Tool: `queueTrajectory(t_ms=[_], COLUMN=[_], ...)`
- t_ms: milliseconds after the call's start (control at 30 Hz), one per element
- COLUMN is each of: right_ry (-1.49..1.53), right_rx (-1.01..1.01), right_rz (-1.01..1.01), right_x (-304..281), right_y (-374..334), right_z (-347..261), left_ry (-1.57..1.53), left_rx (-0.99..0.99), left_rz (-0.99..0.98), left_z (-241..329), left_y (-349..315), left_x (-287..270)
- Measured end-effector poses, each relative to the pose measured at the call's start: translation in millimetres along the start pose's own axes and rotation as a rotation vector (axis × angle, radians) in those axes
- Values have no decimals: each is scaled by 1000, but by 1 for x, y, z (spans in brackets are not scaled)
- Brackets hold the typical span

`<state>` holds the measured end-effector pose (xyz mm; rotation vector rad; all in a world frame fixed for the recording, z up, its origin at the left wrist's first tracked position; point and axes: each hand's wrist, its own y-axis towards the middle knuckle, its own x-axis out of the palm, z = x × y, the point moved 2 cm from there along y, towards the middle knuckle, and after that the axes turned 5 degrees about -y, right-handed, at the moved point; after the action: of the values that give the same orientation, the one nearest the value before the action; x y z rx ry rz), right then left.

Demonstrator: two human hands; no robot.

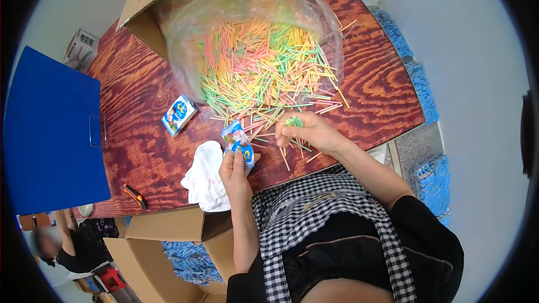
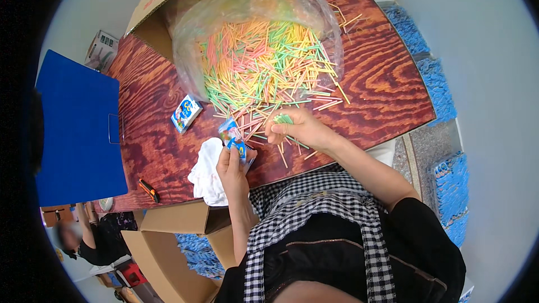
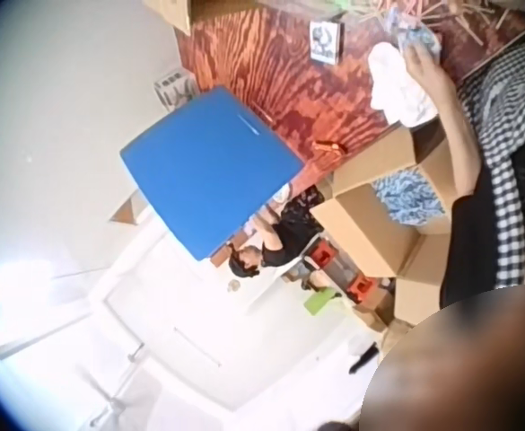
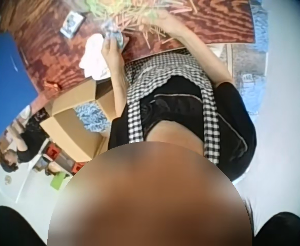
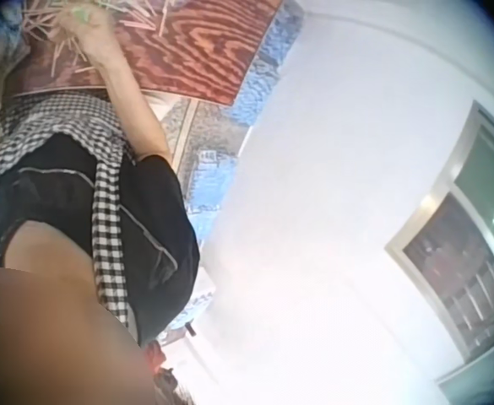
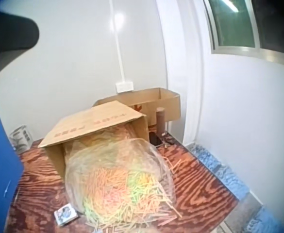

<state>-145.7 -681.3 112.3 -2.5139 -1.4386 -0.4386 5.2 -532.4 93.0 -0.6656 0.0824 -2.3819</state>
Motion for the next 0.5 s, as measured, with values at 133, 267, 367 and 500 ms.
queueTrajectory(t_ms=[133,267,367,500], right_ry=[-12,-15,-19,-21], right_rx=[15,19,29,17], right_rz=[1,5,22,10], right_x=[-1,2,1,0], right_y=[0,1,0,0], right_z=[1,0,0,-1], left_ry=[218,306,353,330], left_rx=[39,203,260,254], left_rz=[116,92,103,45], left_z=[13,23,19,22], left_y=[-3,2,6,4], left_x=[5,-1,-7,-10])
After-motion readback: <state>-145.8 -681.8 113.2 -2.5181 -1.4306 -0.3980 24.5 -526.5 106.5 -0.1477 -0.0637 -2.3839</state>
